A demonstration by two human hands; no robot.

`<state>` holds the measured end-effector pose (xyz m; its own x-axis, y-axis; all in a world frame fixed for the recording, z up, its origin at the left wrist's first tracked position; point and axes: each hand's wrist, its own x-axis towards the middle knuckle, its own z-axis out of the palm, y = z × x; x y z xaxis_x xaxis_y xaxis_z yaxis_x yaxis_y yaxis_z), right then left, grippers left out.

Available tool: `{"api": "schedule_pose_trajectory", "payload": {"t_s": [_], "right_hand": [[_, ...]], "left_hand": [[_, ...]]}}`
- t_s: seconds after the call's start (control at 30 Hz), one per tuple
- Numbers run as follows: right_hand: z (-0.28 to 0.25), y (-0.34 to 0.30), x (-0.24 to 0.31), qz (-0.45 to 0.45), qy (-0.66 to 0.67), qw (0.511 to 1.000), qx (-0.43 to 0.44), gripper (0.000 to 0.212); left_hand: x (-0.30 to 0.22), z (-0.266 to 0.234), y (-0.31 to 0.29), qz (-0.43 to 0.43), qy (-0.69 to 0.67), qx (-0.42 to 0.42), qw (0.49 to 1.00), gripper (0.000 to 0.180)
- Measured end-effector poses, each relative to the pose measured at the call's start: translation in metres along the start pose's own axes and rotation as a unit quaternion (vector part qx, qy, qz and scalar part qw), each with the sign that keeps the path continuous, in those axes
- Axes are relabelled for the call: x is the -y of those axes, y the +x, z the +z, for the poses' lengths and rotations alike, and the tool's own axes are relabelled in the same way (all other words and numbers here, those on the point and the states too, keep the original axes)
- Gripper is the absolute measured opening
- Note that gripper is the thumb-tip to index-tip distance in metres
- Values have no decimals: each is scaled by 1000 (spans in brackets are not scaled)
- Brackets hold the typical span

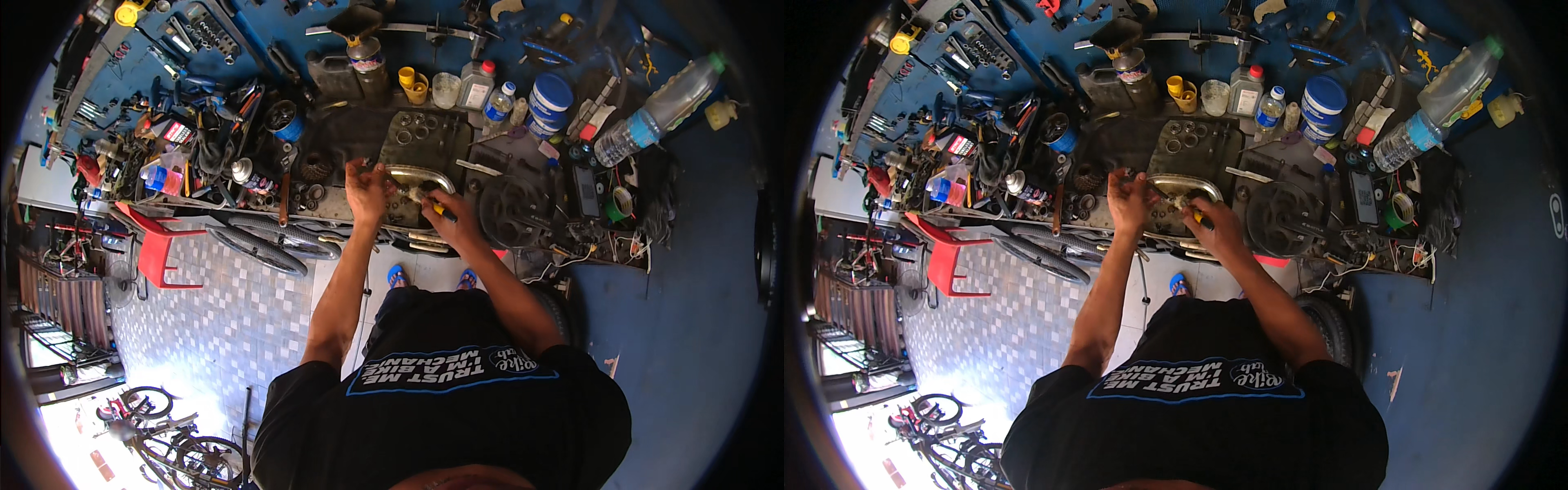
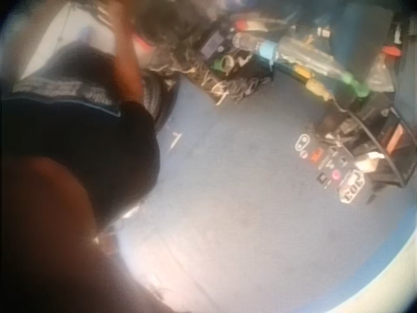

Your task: The person repeatedly scrubs small mechanical parts in a metal tray using a yellow-handled brush. They pick up each part, scrub it, and place it back in the tray. The person occasionally moves to the side to spray a part with a hose before returning to scrub it.

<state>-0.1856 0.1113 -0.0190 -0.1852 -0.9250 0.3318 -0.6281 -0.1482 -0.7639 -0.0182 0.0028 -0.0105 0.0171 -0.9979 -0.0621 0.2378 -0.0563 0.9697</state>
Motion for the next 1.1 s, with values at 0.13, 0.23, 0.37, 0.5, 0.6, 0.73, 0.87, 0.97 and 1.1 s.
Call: {"api": "schedule_pose_trajectory", "payload": {"t_s": [0.13,0.23,0.37,0.5,0.6,0.73,0.87,0.97,1.1], "right_hand": [[-2,-5,-6,139,64,987,42,27],[6,-12,-28,77,116,990,35,33],[-1,-18,-24,12,-4,999,46,30],[-5,-17,-25,5,-17,999,32,28],[11,-6,-78,148,174,974,12,26],[-4,30,16,258,339,904,32,29],[14,29,15,275,395,877,-13,29],[13,27,3,315,341,885,19,30],[19,25,21,195,322,927,-12,36]], "left_hand": [[-10,-5,-1,-72,-50,18,996,43],[-11,-3,3,-116,-97,38,988,42],[-4,-12,4,-138,-103,95,980,46],[-1,-12,5,-159,-126,88,975,42],[7,-4,12,-179,-135,107,969,35],[16,-20,7,-159,-89,91,979,22],[0,1,-2,-87,-7,52,995,13],[2,-8,3,-40,-57,63,996,14],[7,-12,1,-45,22,48,998,16]]}}
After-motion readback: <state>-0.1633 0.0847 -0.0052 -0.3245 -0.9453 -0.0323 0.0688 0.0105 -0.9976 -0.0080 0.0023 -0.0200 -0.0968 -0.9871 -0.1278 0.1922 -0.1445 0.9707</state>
